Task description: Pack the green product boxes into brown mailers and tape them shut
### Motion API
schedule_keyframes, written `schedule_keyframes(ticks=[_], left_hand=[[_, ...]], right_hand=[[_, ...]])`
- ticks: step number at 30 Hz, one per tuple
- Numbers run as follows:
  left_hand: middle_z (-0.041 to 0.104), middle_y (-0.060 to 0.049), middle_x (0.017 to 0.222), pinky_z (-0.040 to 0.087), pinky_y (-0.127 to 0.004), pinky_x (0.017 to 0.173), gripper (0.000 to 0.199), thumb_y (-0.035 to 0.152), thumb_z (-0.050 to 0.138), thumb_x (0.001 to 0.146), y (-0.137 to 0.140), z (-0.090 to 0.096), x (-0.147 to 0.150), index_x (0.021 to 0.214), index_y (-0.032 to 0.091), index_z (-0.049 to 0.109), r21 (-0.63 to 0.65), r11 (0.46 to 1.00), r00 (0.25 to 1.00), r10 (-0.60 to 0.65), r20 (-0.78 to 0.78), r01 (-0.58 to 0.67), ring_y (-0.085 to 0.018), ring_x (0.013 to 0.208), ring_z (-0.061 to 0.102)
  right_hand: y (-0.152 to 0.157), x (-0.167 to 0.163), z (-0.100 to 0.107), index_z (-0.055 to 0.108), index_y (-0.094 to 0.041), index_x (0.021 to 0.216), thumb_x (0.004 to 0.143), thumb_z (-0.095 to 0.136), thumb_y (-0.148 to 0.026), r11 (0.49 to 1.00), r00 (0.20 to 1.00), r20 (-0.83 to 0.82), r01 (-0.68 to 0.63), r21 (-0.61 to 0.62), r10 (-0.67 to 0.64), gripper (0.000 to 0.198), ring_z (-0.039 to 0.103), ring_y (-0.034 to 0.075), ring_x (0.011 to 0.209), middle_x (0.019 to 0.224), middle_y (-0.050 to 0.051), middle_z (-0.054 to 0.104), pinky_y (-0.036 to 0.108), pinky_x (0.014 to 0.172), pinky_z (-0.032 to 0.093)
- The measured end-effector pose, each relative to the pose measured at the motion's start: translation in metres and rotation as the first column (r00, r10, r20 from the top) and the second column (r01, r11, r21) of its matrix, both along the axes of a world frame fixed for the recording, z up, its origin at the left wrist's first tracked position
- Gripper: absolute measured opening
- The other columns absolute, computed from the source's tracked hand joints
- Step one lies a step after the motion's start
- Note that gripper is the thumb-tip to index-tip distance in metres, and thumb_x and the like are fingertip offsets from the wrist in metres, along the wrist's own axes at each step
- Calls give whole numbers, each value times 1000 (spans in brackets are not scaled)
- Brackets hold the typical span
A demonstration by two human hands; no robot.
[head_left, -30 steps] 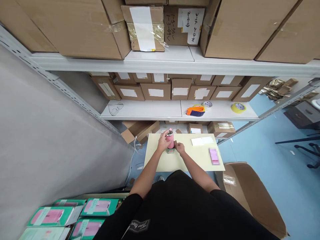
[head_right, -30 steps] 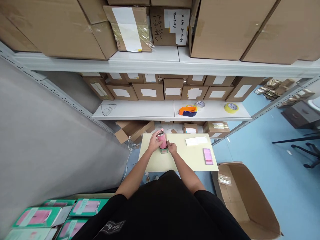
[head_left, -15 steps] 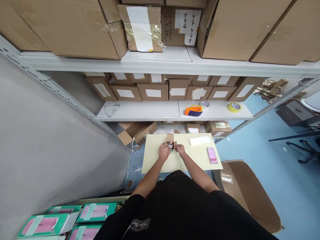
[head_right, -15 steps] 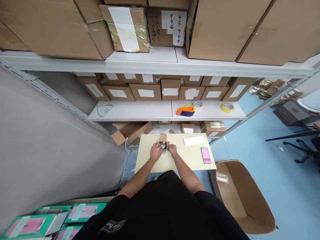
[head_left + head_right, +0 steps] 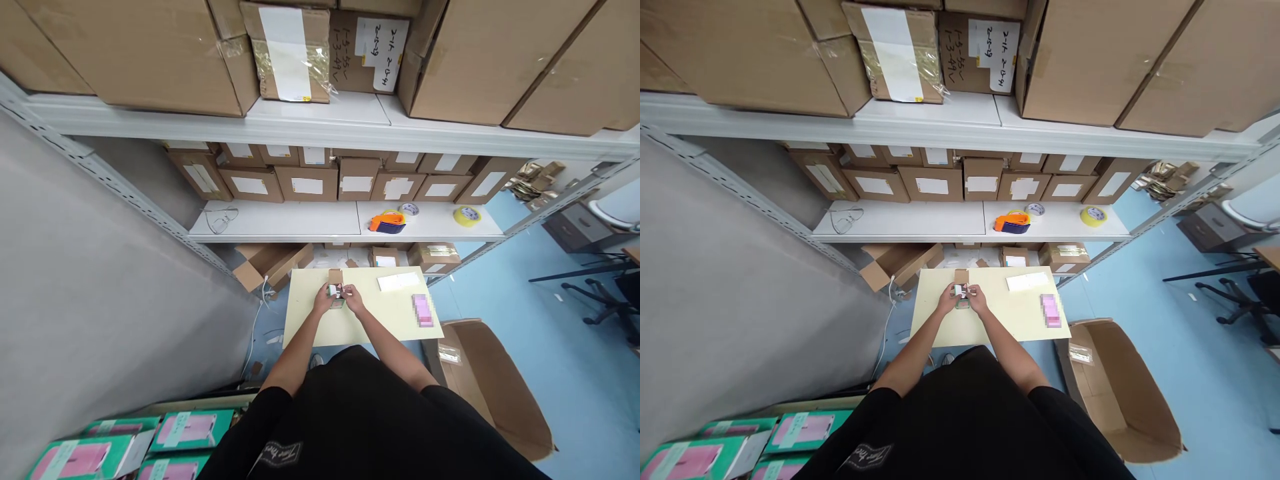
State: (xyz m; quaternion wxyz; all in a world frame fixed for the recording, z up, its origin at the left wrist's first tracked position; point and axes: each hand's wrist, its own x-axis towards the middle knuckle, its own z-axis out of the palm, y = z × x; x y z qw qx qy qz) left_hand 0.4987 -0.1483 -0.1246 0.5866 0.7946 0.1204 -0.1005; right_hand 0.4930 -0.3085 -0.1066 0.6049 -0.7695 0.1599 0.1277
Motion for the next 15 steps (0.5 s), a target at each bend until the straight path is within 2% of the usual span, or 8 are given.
schedule_keyframes(ticks=[4, 7, 9, 12, 15], left_hand=[[60, -13, 142, 52, -43, 102, 69, 17, 77, 67, 1, 0, 3, 133, 22, 58, 13, 1000, 998, 0, 70, -1, -27, 120, 64], [56, -10, 146, 49, -42, 108, 51, 8, 69, 68, 11, 3, 1, 117, 22, 67, 84, 988, 977, -143, 160, 131, -28, 138, 53], [49, -11, 154, 47, -43, 112, 47, 5, 69, 66, 18, 4, -2, 111, 21, 70, 132, 957, 948, -278, 155, 259, -29, 147, 45], [36, -13, 165, 44, -45, 116, 53, 7, 75, 67, 24, 4, -7, 117, 21, 69, 167, 918, 918, -380, 117, 359, -31, 153, 36], [45, -13, 160, 44, -44, 116, 49, 10, 71, 76, 24, 2, -11, 123, 22, 67, 167, 929, 926, -353, 131, 330, -28, 153, 39]], right_hand=[[0, -5, 1, 65, -26, 91, 66, 68, -31, 999, 999, -36, -41, 0, 41, 26, 65, 22, 97, 95, -3, 71, 36, 91, 52], [-8, -11, 4, 69, -26, 99, 71, 68, -37, 997, 996, -76, -34, 64, 39, 30, 66, 23, 99, 100, -1, 74, 36, 88, 53], [-13, -16, 4, 70, -26, 105, 75, 68, -41, 992, 997, -80, -1, 123, 11, 34, 67, 24, 105, 107, 2, 75, 36, 88, 53], [-14, -22, -1, 69, -26, 107, 74, 72, -43, 987, 1000, -31, -1, 160, 6, 37, 67, 25, 110, 114, 4, 75, 37, 90, 54], [-8, -25, -12, 66, -25, 106, 71, 75, -39, 989, 998, 59, -28, 148, 19, 39, 68, 24, 112, 117, 6, 73, 37, 94, 55]])
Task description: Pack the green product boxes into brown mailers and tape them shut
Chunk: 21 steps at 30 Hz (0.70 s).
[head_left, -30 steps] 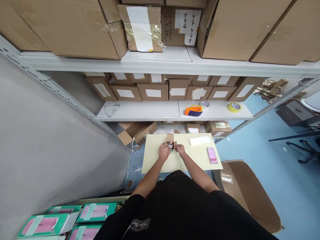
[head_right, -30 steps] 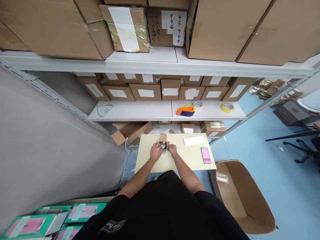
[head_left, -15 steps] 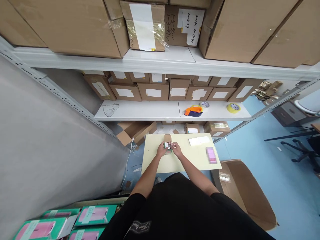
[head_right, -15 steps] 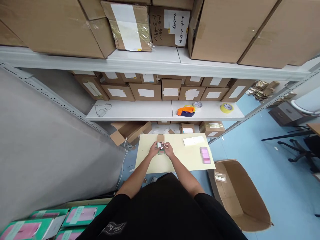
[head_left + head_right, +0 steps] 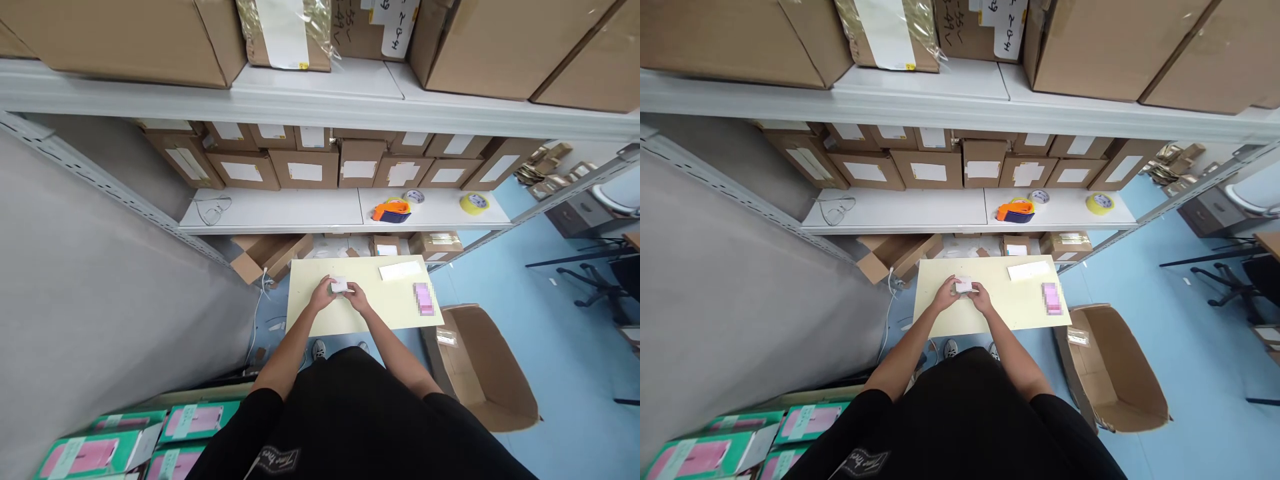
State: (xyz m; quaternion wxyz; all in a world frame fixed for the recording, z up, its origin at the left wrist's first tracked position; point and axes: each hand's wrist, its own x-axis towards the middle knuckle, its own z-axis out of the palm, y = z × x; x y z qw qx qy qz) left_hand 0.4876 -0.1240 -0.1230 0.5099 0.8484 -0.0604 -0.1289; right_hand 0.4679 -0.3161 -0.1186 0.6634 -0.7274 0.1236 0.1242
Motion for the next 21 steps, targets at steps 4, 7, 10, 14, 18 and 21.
schedule_keyframes(ticks=[4, 7, 10, 14, 18, 21], left_hand=[[50, -10, 157, 45, -42, 116, 42, 15, 69, 82, -1, -5, -3, 123, 25, 70, 30, 1000, 1000, 9, 28, -10, -28, 146, 48], [51, -10, 157, 45, -43, 116, 38, 24, 74, 83, -3, -13, -4, 121, 26, 73, -29, 999, 1000, 15, 8, -14, -30, 142, 53], [57, -11, 151, 48, -44, 113, 45, 27, 71, 85, -7, -26, -6, 130, 24, 68, -218, 973, 996, 68, -56, -79, -28, 134, 60], [56, -14, 154, 48, -41, 113, 77, 25, 70, 85, -4, -40, -2, 157, 21, 41, -369, 891, 960, 211, -184, -266, -26, 136, 59], [63, -12, 147, 46, -42, 115, 69, 32, 68, 89, 35, -42, 19, 154, 20, 47, -330, 876, 935, 314, -165, -352, -26, 135, 60], [67, -11, 141, 45, -42, 115, 65, 32, 70, 88, 79, -36, 44, 149, 19, 53, -287, 862, 909, 402, -111, -417, -26, 131, 62]], right_hand=[[5, -2, -14, 63, -25, 109, 77, 69, -43, 995, 998, 20, 67, -79, -66, 37, 70, 22, 103, 114, 5, 74, 37, 92, 56], [4, -3, -21, 62, -24, 117, 78, 69, -45, 983, 988, -62, 130, -130, -139, 45, 70, 22, 95, 103, 4, 75, 37, 90, 55], [7, -3, -27, 63, -22, 121, 78, 68, -48, 983, 977, -150, 137, -119, -154, 50, 69, 23, 97, 99, 4, 75, 36, 89, 54], [27, 4, -31, 67, -21, 120, 79, 64, -48, 993, 975, -192, 106, -57, -115, 49, 68, 23, 99, 107, 6, 75, 35, 87, 54], [74, 34, -34, 67, -21, 122, 80, 64, -45, 998, 976, -214, 27, -52, -38, 49, 69, 23, 97, 108, 7, 76, 33, 84, 54], [121, 69, -35, 69, -22, 118, 80, 65, -42, 997, 981, -193, -38, -70, 24, 43, 69, 23, 98, 108, 6, 76, 33, 84, 54]])
